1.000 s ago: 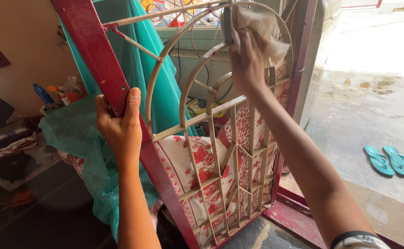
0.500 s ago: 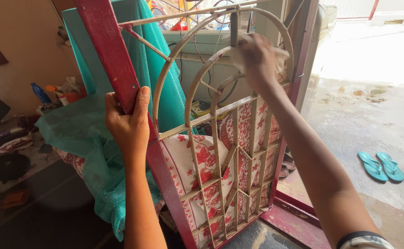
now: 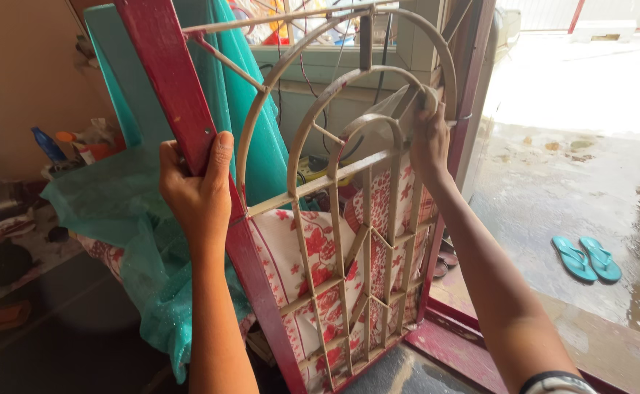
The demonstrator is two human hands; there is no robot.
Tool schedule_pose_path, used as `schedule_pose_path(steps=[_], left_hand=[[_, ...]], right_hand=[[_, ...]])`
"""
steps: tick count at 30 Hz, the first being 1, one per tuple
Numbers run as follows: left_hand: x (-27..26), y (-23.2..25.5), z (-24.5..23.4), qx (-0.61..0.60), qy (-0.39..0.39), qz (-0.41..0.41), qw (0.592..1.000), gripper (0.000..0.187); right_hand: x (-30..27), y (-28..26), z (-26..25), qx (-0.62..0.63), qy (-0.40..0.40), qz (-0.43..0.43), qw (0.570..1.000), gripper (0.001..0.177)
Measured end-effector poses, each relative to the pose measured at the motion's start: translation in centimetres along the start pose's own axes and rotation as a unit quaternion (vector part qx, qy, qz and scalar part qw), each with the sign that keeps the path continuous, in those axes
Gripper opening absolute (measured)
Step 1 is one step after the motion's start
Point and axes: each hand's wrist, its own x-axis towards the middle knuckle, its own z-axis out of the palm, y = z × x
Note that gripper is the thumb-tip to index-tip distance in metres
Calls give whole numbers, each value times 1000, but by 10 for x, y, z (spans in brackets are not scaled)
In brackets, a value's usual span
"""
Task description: The person wipes a metal security gate with a white cloth, cleaning the various bars and decorative elements.
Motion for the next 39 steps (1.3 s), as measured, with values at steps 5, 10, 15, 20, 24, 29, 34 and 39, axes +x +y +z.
schedule_pose_path(steps=[5, 10, 15, 20, 24, 29, 34, 39], left_hand=[[3, 0, 1, 17, 2, 13, 1000, 38], [1, -2, 0, 15, 3, 7, 1000, 37], [2, -2, 0, 2, -5, -3, 1000, 37], [2, 2, -1, -22, -12, -4, 1000, 35], [2, 1, -1, -15, -4, -2, 1000, 36], [3, 0, -1, -10, 1, 14, 1000, 37], [2, 1, -1, -6, -7, 12, 1000, 37], [2, 4, 0, -31, -4, -11, 999, 37]], right_hand=[[17, -19, 8, 52, 19, 173, 983, 40], [55, -60, 24, 88, 53, 50, 993, 33], [57, -82, 39, -70, 40, -131, 988, 34], [59, -48, 27, -121, 54, -238, 962, 34], [19, -20, -7, 67, -17, 159, 985, 29], [14, -5, -13, 186, 118, 125, 967, 35], [-6, -54, 13, 238, 58, 6, 969, 23], [-14, -131, 11, 27, -76, -247, 966, 16]])
